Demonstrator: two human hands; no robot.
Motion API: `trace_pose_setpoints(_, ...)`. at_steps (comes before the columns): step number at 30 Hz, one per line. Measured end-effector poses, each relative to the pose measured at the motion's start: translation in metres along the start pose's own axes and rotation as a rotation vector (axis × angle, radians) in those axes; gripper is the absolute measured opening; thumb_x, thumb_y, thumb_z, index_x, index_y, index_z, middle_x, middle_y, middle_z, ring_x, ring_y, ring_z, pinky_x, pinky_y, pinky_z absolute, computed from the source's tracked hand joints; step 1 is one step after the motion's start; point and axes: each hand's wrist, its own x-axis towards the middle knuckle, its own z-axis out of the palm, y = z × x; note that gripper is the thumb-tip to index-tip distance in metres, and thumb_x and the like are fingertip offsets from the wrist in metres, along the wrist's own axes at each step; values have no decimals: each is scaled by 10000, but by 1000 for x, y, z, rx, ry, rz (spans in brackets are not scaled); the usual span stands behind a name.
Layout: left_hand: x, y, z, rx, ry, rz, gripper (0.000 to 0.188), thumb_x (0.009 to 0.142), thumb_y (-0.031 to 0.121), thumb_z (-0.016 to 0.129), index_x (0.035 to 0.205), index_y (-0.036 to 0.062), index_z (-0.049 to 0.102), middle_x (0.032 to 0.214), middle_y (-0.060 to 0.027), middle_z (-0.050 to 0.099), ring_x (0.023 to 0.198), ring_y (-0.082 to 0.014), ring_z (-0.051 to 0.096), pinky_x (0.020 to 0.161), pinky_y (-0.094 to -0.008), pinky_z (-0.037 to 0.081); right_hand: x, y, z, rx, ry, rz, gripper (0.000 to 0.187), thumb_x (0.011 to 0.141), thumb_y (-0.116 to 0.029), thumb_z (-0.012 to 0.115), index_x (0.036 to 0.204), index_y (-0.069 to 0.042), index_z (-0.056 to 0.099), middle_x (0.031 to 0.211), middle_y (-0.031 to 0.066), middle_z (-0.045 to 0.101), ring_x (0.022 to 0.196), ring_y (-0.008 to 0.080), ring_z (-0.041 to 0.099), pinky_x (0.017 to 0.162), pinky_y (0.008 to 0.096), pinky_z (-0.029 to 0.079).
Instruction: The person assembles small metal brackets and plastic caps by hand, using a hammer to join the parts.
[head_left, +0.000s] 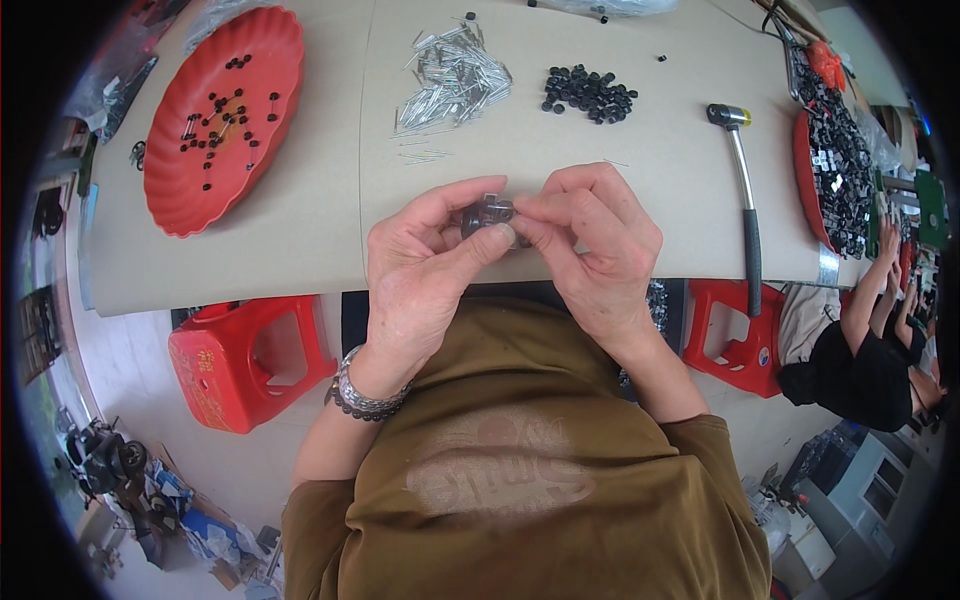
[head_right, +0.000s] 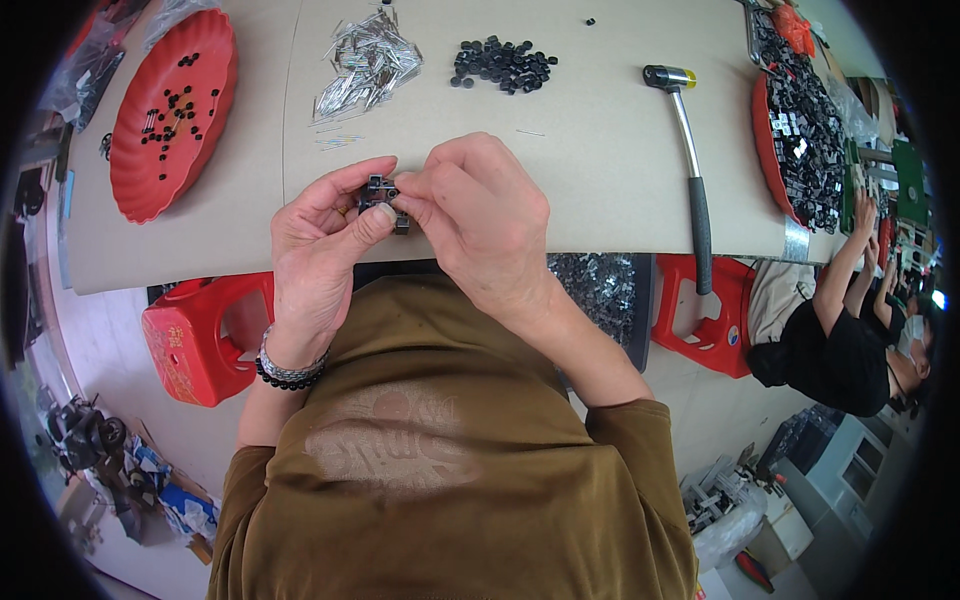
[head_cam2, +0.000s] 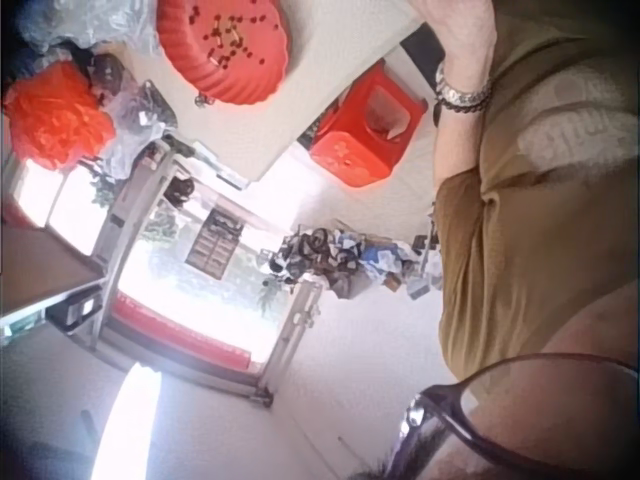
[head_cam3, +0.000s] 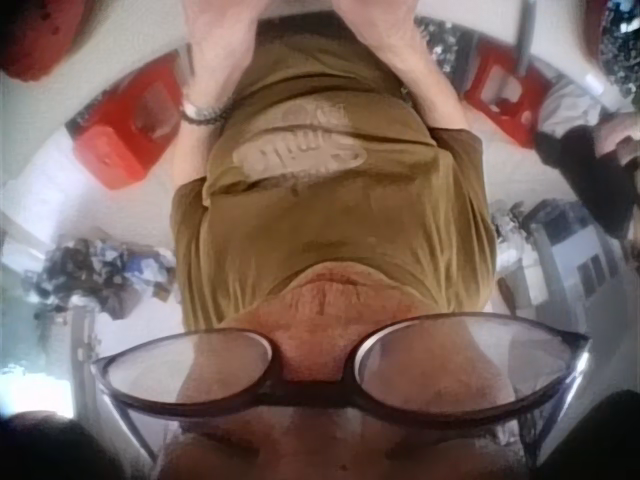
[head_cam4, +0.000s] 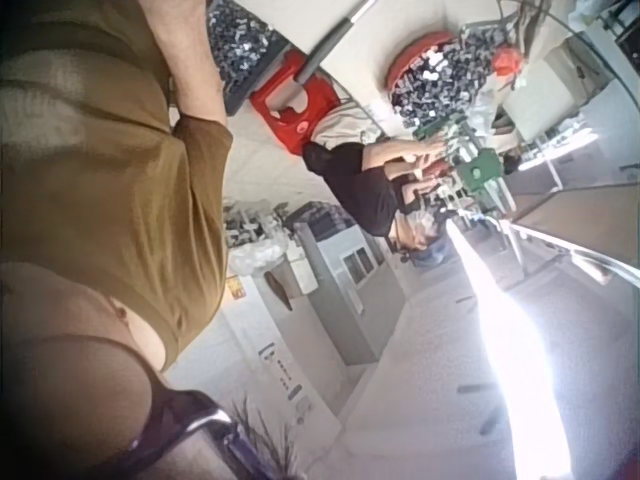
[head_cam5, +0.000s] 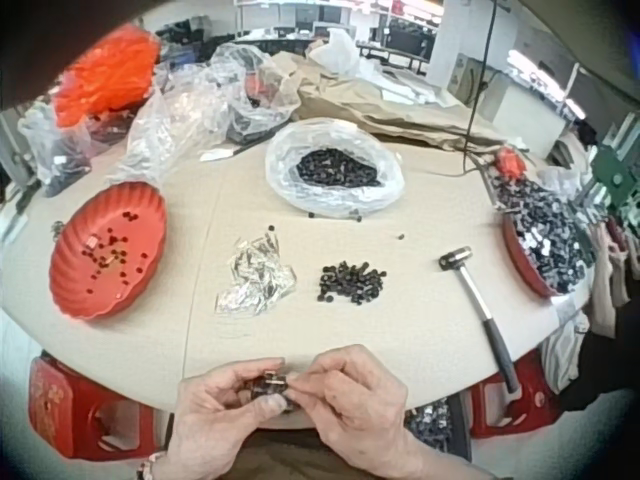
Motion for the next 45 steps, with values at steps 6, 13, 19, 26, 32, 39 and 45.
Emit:
trace_pose_setpoints(6, 3, -7, 2, 17, -4, 47, 360, 945, -59, 703, 1301, -63, 654, 1078, -57, 723, 944, -80, 678, 850, -233, 565, 1, -1, 2, -45, 7, 15, 186, 757, 38, 811, 910, -40, 740, 882, 90, 626, 708, 221, 639, 586, 339, 518)
trace_pose_setpoints(13, 0, -7, -1, 60, -13, 81, 361, 958, -6, 721, 1306, -68, 649, 1129, -63, 706, 985, -93, 636, 885, -248, 530, 1, -3, 1, -63, 8, 2, 170, 773, 27, 807, 910, -41, 734, 900, 93, 627, 709, 228, 648, 592, 340, 529)
trace_pose_setpoints(19, 1, -9, 0, 48, 6, 87, 320, 992, 48, 701, 1288, -63, 657, 1141, -72, 715, 1011, -100, 639, 900, -257, 511, 3, -2, 1, 28, 3, 124, 179, 763, 18, 831, 902, -28, 728, 905, 92, 647, 723, 207, 671, 614, 320, 554)
trace_pose_setpoints(26, 4, -7, 0, -45, 4, 19, 324, 992, 35, 690, 1297, -67, 650, 1168, -93, 720, 1029, -117, 655, 939, -280, 510, 6, 0, -2, 293, -9, 328, 220, 741, 16, 856, 924, -3, 736, 940, 73, 702, 745, 150, 682, 666, 285, 596)
trace_pose_setpoints(32, 7, 22, -10, -66, 114, 155, 338, 960, -50, 688, 1297, -63, 664, 1105, -75, 726, 962, -95, 663, 896, -256, 547, 8, -2, -2, 385, 23, 296, 302, 738, 28, 848, 1017, 2, 736, 1014, 112, 701, 806, 172, 688, 645, 258, 568)
trace_pose_setpoints(39, 35, 107, -107, 188, 471, 552, 383, 921, -50, 720, 1301, -42, 676, 1073, -62, 728, 967, -118, 677, 901, -263, 541, 0, 8, -20, 465, 57, 313, 345, 791, 134, 750, 1104, -3, 707, 1149, 107, 631, 861, 122, 645, 580, 224, 560)
trace_pose_setpoints(45, 56, 116, -170, 1820, 402, 946, 418, 779, -43, 810, 1188, 17, 744, 1044, -99, 719, 935, -238, 684, 831, -361, 559, 1, 22, -33, 458, 101, 301, 271, 852, 139, 705, 1095, 20, 687, 1174, 110, 602, 847, 108, 617, 559, 211, 558)
